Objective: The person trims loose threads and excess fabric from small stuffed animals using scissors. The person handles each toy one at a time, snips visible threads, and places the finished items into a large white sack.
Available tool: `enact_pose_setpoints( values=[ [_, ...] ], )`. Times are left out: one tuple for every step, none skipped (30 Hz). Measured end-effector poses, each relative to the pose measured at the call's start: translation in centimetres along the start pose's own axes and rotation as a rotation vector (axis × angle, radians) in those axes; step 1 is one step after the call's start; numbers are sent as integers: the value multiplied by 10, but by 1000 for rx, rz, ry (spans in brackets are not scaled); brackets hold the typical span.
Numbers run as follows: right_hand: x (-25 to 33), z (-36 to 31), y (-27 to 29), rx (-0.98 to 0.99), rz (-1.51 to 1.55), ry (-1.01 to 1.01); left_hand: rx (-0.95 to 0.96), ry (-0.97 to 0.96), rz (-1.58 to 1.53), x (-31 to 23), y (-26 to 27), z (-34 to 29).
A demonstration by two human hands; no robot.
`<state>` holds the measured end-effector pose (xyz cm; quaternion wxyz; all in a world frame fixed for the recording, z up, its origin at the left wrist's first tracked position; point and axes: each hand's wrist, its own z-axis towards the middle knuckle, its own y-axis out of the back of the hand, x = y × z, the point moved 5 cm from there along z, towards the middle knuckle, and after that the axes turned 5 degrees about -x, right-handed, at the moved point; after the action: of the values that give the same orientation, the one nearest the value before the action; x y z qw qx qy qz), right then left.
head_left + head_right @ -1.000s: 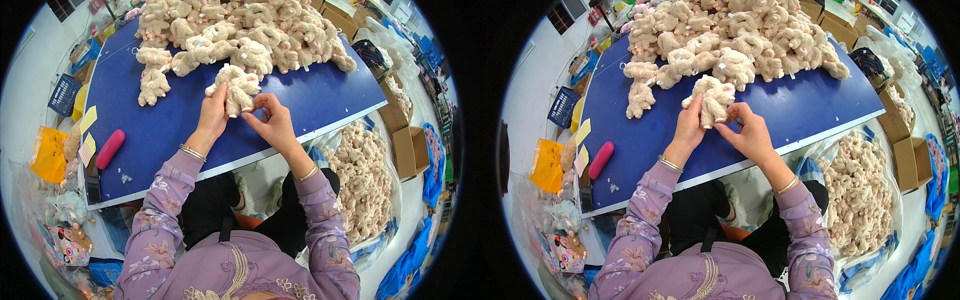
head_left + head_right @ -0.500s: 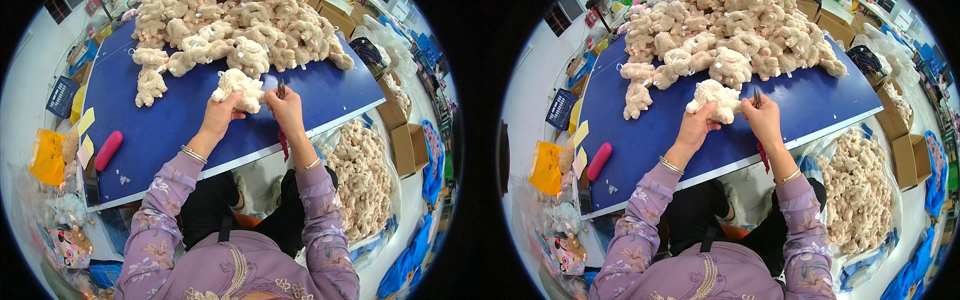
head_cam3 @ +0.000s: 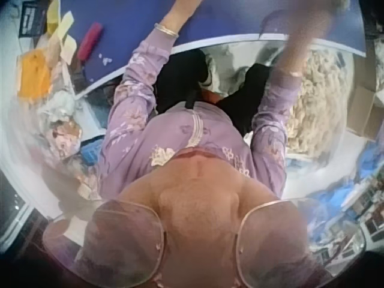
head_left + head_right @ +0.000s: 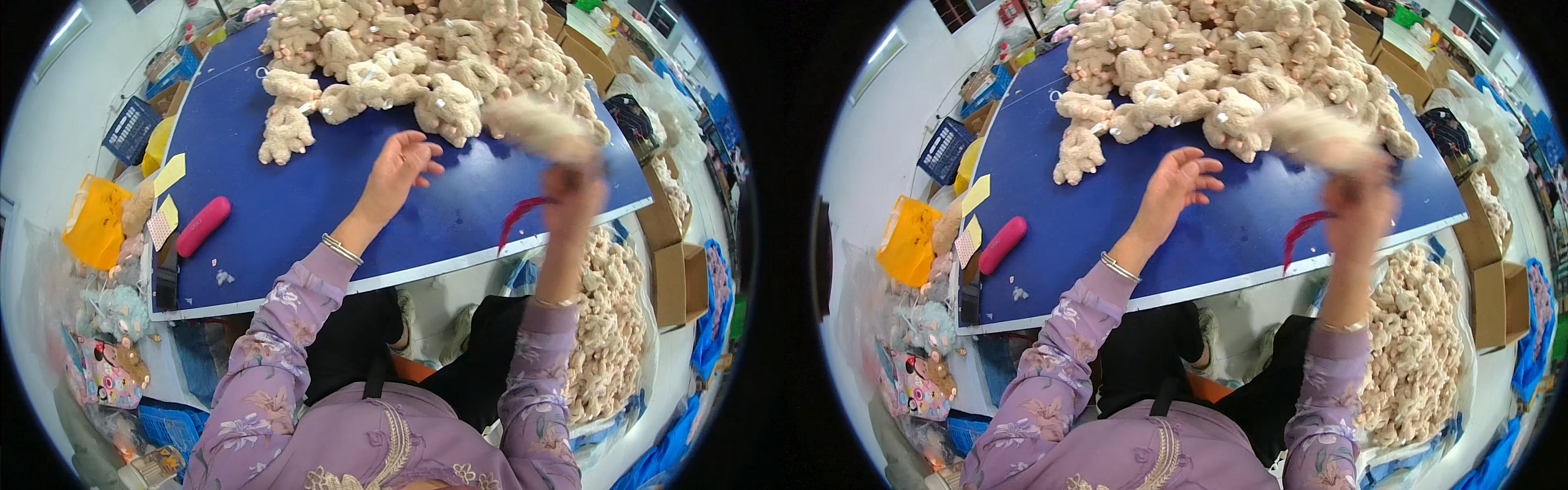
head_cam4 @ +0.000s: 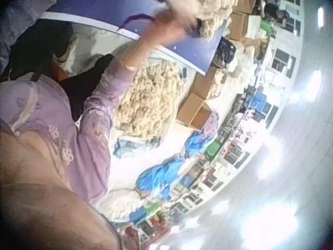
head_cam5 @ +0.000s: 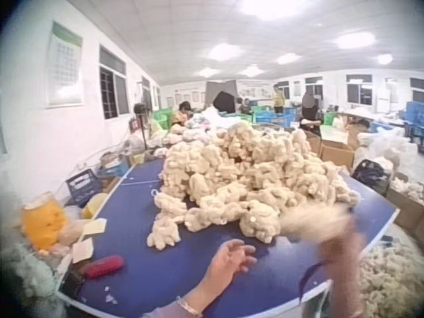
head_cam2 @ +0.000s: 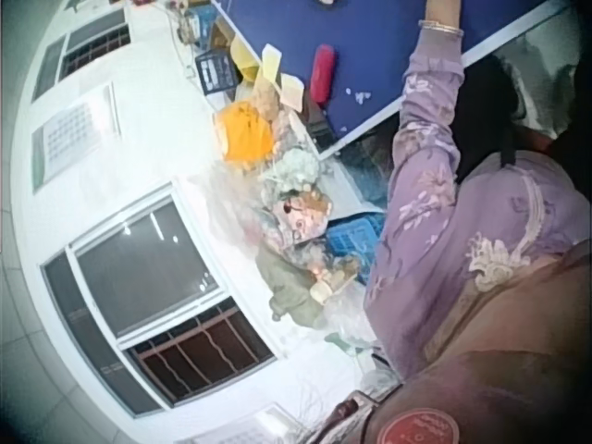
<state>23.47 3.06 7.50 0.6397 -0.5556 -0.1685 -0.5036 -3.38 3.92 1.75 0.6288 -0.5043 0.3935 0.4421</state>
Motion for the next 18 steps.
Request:
enact_pose_setpoints(
  values=[
    [23,16,23,118,242,-19,-71,-80,65,-14,13,3],
    [57,13,14,181,406,57,-137,-156,126,-27,25,7],
    [90,10,7,257,568,125,-214,-236,240,-41,43,13],
    [105,9,18,222,480,208,-265,-376,295,-50,54,27],
    [75,21,33,168,403,114,-362,-483,499,-57,94,35],
    [48,31,52,94,292,41,-491,-537,815,-73,107,38],
    [21,25,39,-20,26,-31,-569,-527,1115,-82,137,47],
    [-3,17,26,-67,-108,-180,-667,-425,1377,-82,155,51],
    [-25,10,22,-27,-287,-236,-646,-302,1477,-78,169,54],
    [-47,4,21,12,-349,-317,-627,-174,1573,-73,182,55],
    [-55,-7,8,79,-440,-394,-528,37,1562,-61,193,53],
    [-60,-13,-4,199,-487,-417,-423,8,1662,-49,196,48],
    [-63,-18,-8,262,-545,-384,-370,-26,1528,-45,181,44],
    [-66,-23,-14,326,-602,-351,-318,-58,1393,-39,163,40],
    [-68,-28,-18,360,-611,-355,-331,-143,1223,-45,132,28],
    [-72,-36,-29,412,-610,-361,-297,-139,953,-37,127,23],
    [-75,-41,-35,487,-646,-307,-266,-82,771,-30,113,19],
    [-79,-50,-40,545,-595,-306,-233,-28,588,-26,94,14]
  ],
)
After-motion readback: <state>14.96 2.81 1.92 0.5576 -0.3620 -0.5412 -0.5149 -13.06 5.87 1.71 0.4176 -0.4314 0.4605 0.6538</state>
